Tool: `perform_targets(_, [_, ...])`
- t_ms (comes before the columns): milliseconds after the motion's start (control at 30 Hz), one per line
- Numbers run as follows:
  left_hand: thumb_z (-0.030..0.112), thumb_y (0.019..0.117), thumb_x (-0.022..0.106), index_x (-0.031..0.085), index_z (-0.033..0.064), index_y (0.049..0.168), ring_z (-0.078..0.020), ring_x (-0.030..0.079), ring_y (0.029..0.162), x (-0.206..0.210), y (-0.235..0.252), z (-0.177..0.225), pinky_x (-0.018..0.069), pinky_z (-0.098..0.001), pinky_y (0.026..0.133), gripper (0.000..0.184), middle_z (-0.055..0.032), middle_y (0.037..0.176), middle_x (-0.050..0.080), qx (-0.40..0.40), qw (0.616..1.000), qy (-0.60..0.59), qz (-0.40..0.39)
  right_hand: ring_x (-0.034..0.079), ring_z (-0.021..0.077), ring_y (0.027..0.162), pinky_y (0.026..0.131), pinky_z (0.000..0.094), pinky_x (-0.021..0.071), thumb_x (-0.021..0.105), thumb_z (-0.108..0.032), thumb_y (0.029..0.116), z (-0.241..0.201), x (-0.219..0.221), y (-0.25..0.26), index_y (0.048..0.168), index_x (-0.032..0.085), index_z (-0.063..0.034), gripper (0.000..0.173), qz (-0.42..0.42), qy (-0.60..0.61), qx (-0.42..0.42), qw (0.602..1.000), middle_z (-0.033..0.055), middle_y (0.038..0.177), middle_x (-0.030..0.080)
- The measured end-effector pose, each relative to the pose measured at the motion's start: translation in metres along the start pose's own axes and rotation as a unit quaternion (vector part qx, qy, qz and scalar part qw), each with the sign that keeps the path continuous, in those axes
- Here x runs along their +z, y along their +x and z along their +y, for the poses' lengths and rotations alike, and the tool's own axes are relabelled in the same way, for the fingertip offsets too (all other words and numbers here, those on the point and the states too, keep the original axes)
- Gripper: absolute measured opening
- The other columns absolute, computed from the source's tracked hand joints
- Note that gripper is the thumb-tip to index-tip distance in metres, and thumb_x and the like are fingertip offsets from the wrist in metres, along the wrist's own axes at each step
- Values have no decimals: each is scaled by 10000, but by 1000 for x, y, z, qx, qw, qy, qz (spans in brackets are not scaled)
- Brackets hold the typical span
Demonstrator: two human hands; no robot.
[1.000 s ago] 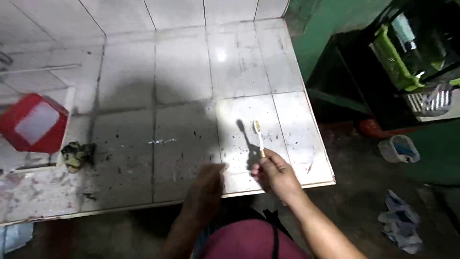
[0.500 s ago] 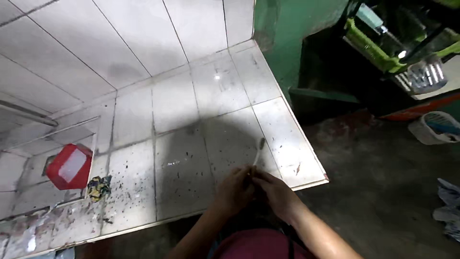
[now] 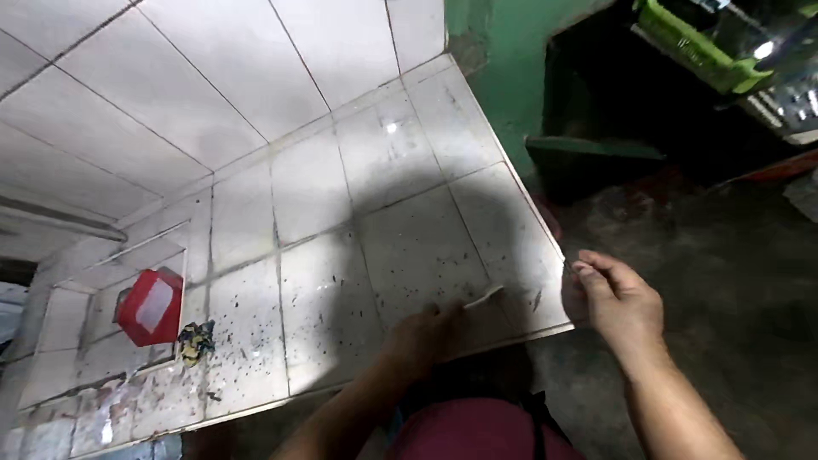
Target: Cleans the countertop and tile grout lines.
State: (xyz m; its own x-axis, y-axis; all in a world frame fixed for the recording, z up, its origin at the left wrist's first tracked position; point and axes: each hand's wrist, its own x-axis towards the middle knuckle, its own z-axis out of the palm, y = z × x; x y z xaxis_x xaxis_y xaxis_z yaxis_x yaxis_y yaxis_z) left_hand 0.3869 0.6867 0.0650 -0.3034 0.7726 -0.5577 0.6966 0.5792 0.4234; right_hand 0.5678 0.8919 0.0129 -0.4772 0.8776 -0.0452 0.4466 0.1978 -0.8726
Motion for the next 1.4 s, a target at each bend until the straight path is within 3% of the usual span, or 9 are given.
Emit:
perform_targets(267, [168,1071,518,486,289,1530,-355,695,1002,-8,6,4,577,-538,829,475,-175,1220,665,-11,999,37,-10,649,463,1120,946,634,494,518,-99,1051,-1,39,3,1251,713,-35,286,44,-119,-122,984,253,1210,689])
perform_targets(400, [163,1051,538,560,262,1470,-324,704,885,-11,13,-7,592,-502,739,432,-173,1181,668,19,999,13,42,639,452,1148,958,637,476,503,-166,1054,2,49,5,1263,718,-81,312,60,-167,-125,976,220,1245,691])
perform_targets(600, [185,1070,524,541,239,1498,-312,710,977,-19,16,-22,586,-509,819,432,-137,1175,699,115,992,55,-7,646,436,1139,952,612,479,470,-200,1048,5,58,5,1245,730,-108,339,103,-217,-127,962,193,1237,703])
perform_targets(700, [161,1087,469,444,292,1569,-324,701,1100,-41,29,-26,561,-521,915,500,-133,1292,693,69,995,77,3,649,441,1132,944,608,482,483,-180,1044,3,60,5,1233,737,-103,326,109,-246,-122,955,199,1220,709])
perform_targets(800, [228,1119,404,288,319,1632,-397,693,1084,-80,66,-52,546,-585,916,534,-199,1207,700,16,994,109,10,638,450,1141,937,610,479,480,-175,1040,1,62,6,1239,731,-104,327,107,-267,-111,951,206,1226,700])
perform_targets(967, [207,1079,484,537,236,1500,-344,738,870,-39,50,-45,594,-537,756,425,-146,1011,752,162,979,107,68,634,446,1161,965,612,479,490,-151,1042,-3,62,5,1250,721,-106,314,107,-286,-100,947,213,1227,695])
perform_targets(1067, [202,1085,476,495,270,1531,-337,723,978,-45,50,-34,573,-528,845,452,-137,1101,742,164,980,117,-10,633,449,1163,979,609,477,495,-146,1045,-2,62,7,1246,725,-102,308,106,-286,-92,948,215,1223,697])
perform_targets(1200, [251,1108,423,505,233,1525,-346,687,1087,-79,80,-45,561,-532,900,426,-169,1196,697,130,987,85,30,634,433,1157,976,591,474,500,-142,1047,0,63,7,1241,728,-111,301,119,-278,-87,949,203,1208,701])
perform_targets(1400, [219,1103,428,378,273,1597,-337,727,959,-52,52,-23,584,-531,843,500,-139,1130,731,145,979,131,-67,645,433,1134,966,580,485,515,-118,1030,1,63,9,1222,736,-96,294,126,-267,-95,951,208,1203,705])
